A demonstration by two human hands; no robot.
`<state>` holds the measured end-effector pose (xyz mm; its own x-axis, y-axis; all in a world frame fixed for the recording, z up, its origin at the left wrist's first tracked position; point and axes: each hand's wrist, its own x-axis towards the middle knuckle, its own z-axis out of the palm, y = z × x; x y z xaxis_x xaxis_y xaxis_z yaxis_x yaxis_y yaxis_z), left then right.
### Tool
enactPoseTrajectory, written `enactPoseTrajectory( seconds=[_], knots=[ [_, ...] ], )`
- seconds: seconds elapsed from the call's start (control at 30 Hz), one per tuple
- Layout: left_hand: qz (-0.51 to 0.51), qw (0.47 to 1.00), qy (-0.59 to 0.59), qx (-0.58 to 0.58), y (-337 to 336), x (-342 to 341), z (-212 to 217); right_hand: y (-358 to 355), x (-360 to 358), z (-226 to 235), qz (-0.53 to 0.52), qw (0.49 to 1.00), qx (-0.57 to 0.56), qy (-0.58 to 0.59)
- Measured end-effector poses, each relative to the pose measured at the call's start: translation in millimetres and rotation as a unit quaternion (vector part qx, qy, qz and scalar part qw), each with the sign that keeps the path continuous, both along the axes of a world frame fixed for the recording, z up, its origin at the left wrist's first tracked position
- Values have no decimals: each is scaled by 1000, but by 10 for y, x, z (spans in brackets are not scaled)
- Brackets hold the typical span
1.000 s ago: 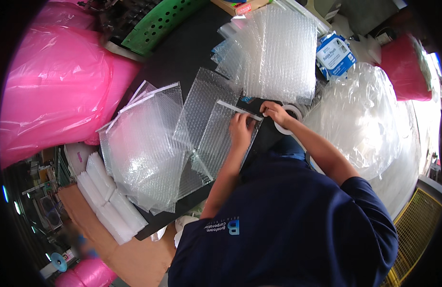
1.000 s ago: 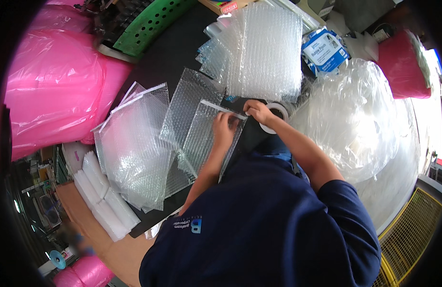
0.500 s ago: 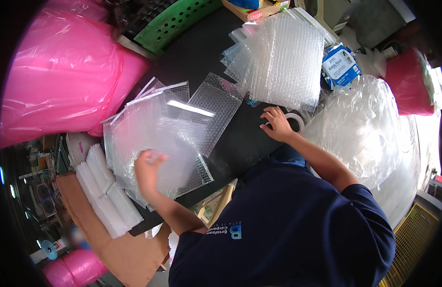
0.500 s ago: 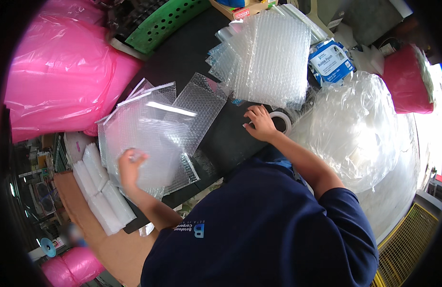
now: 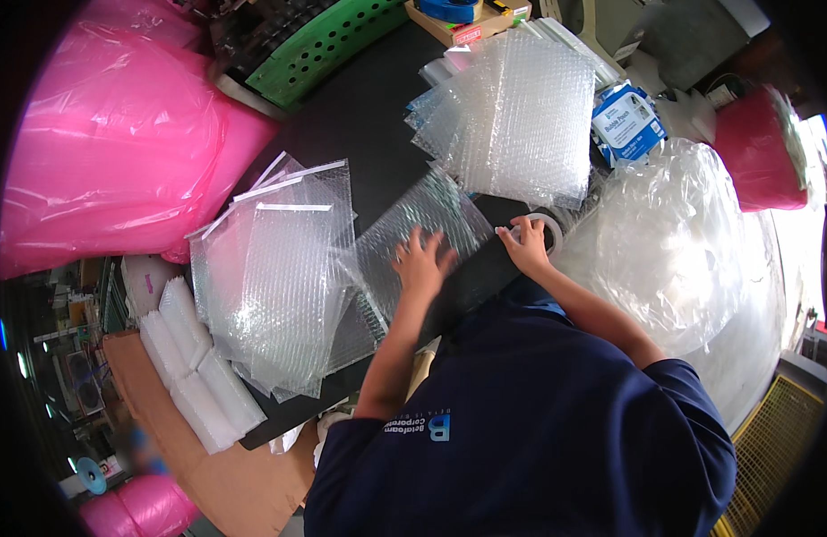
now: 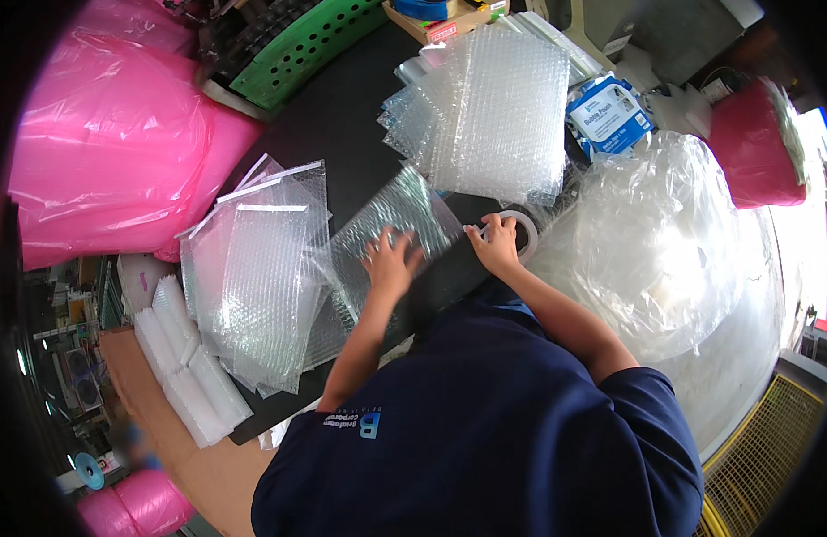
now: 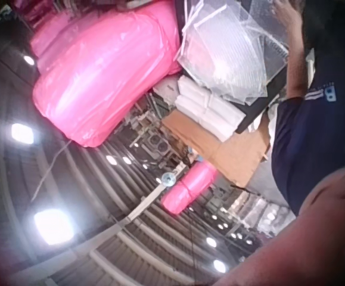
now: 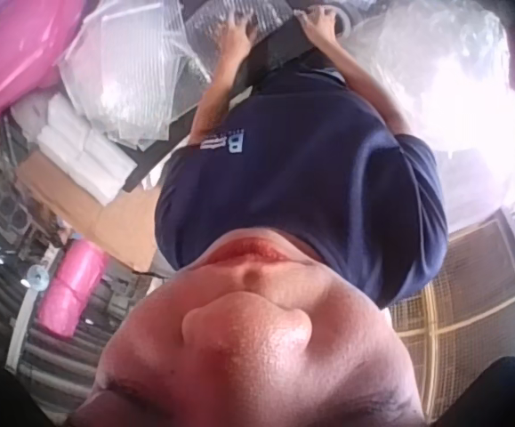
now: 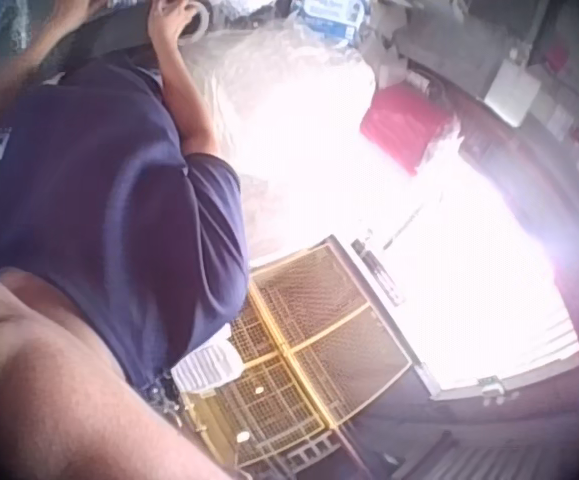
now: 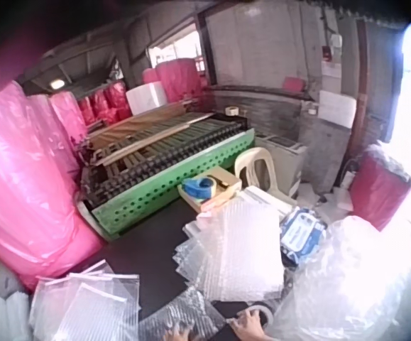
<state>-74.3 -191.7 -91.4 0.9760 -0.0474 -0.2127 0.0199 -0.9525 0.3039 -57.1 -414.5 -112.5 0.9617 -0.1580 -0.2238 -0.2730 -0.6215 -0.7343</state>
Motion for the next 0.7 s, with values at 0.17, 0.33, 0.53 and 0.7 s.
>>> enactPoseTrajectory(
  seconds=[0.17, 0.33, 0.53, 0.7],
  knots=[
    [68, 986, 44, -143, -333, -378, -47, -55, -164, 15, 27, 997, 51, -47],
    [364, 541, 440, -618, -682, 195, -220, 33, -258, 24, 63, 991, -32, -109],
    [301, 512, 511, -622, -524, 389, -349, -63, -231, 89, 128, 986, -10, -105],
    [233, 605, 377, -661, -326, 355, -203, -358, -237, 241, 240, 955, 36, -172]
  ],
)
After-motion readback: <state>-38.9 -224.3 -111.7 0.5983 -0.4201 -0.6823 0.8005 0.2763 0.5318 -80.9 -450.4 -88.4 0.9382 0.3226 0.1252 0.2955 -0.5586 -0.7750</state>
